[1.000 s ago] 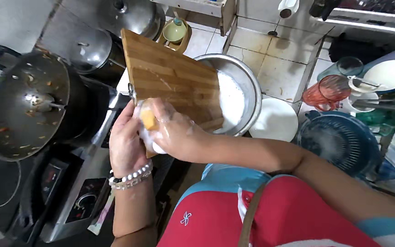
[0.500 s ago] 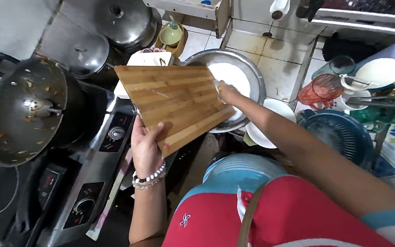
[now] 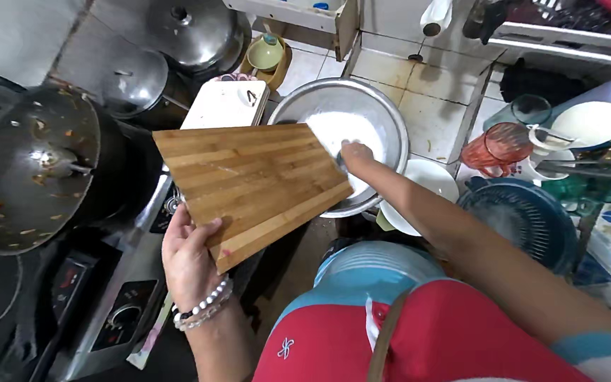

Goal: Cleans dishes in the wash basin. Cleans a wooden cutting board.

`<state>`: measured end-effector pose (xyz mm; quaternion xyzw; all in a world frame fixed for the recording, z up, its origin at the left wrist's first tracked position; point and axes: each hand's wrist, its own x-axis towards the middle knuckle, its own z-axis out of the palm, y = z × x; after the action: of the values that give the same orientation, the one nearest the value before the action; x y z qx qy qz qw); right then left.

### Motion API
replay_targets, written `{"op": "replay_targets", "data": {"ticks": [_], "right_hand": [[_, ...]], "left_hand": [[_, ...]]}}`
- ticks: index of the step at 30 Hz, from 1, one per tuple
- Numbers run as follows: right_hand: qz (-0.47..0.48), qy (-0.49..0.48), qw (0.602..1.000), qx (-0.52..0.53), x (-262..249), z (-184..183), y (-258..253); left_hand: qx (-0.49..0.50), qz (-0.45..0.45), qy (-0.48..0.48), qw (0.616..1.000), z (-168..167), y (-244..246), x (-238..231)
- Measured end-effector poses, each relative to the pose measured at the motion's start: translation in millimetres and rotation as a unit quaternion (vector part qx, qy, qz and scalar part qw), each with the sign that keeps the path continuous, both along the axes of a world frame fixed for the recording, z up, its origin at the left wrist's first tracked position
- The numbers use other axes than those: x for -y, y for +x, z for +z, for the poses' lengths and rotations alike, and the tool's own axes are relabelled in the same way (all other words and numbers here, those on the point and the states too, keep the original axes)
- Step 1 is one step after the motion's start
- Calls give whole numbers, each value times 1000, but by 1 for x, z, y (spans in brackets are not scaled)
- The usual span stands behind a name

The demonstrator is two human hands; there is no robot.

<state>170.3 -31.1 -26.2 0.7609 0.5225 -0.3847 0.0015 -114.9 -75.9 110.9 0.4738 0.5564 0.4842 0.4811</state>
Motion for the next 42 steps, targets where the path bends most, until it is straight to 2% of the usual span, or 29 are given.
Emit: {"op": "replay_targets", "data": {"ticks": [3, 6, 10, 12, 15, 18, 20, 22, 26, 31, 34, 36, 38, 42], "right_hand": [[0, -12, 1000, -2, -8, -19, 12], [9, -15, 998, -55, -10, -35, 22], [-30, -24, 994, -99, 5, -22, 14], [-69, 30, 992, -102, 11, 1, 5], [-75, 123, 979, -147, 17, 71, -18], [-8, 248, 945, -215, 32, 139, -58], [58, 262, 930, -252, 33, 174, -83], [117, 257, 920, -270, 24, 187, -100], [116, 245, 925, -266, -6, 161, -97], [55, 155, 969, -186, -37, 45, -36], [69, 36, 989, -128, -37, 4, -2], [92, -25, 990, -104, -32, -3, 10], [96, -36, 988, -119, -19, 4, 11], [56, 92, 970, -217, 27, 60, -14]], "left_hand": [[27, -11, 2, 1000, 3, 2, 2], [43, -21, 10, 999, 6, -1, -1], [44, -45, 27, 998, 10, -11, -8], [39, -56, 37, 997, 12, -8, -9], [24, -63, 50, 996, 17, 4, -8], [30, -88, 62, 994, 19, 16, -7], [31, -99, 66, 992, 19, 22, -8], [24, -103, 73, 992, 20, 27, -8], [-3, -98, 71, 993, 22, 30, -7], [-14, -71, 71, 995, 20, 37, 10], [-35, -52, 78, 995, 23, 49, 17], [-53, -42, 88, 994, 22, 57, 19], [-58, -26, 94, 994, 22, 62, 20], [3, -2, 102, 995, 15, 68, 15]]}}
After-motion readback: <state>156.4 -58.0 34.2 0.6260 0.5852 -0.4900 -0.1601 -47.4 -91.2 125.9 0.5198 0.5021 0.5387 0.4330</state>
